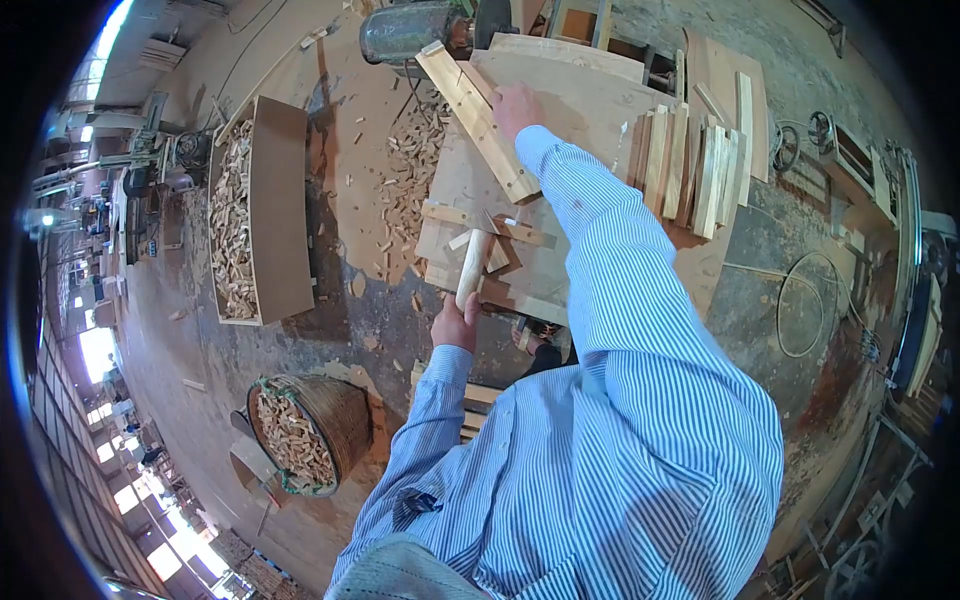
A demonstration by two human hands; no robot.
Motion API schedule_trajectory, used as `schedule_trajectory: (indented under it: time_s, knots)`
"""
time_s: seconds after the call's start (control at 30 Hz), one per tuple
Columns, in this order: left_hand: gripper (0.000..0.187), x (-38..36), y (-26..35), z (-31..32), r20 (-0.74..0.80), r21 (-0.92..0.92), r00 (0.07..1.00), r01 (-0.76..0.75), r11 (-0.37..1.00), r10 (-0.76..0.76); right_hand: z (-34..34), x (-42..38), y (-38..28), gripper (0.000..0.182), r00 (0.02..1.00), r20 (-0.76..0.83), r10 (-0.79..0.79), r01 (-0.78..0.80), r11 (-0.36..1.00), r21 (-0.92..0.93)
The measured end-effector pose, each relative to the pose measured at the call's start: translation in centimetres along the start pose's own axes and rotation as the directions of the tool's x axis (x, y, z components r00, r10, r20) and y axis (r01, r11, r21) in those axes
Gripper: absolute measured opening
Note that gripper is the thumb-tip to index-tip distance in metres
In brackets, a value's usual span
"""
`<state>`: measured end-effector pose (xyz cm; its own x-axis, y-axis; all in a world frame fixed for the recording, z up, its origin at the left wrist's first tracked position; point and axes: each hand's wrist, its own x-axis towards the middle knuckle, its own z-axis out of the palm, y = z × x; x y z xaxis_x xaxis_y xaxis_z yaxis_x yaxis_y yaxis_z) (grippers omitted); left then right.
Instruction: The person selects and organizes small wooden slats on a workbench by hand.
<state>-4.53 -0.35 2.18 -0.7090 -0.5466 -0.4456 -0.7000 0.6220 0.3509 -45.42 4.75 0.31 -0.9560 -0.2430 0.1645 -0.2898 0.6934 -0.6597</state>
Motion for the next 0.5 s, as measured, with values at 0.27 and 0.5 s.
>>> schedule_trajectory:
  time_s: [0.27,0.5]
  knots:
    - [0.059,-0.3,-0.9,0.1,0.047,0.029,0.998,0.029,0.999,-0.03,1.1,1.7,-2.5,0.027,0.963,0.157,0.219,-0.241,0.961,0.134]
    - [0.056,0.5,-0.1,0.2,0.021,0.007,1.0,0.015,1.0,-0.015,0.7,4.0,-2.9,0.028,0.962,0.163,0.218,-0.238,0.965,0.112]
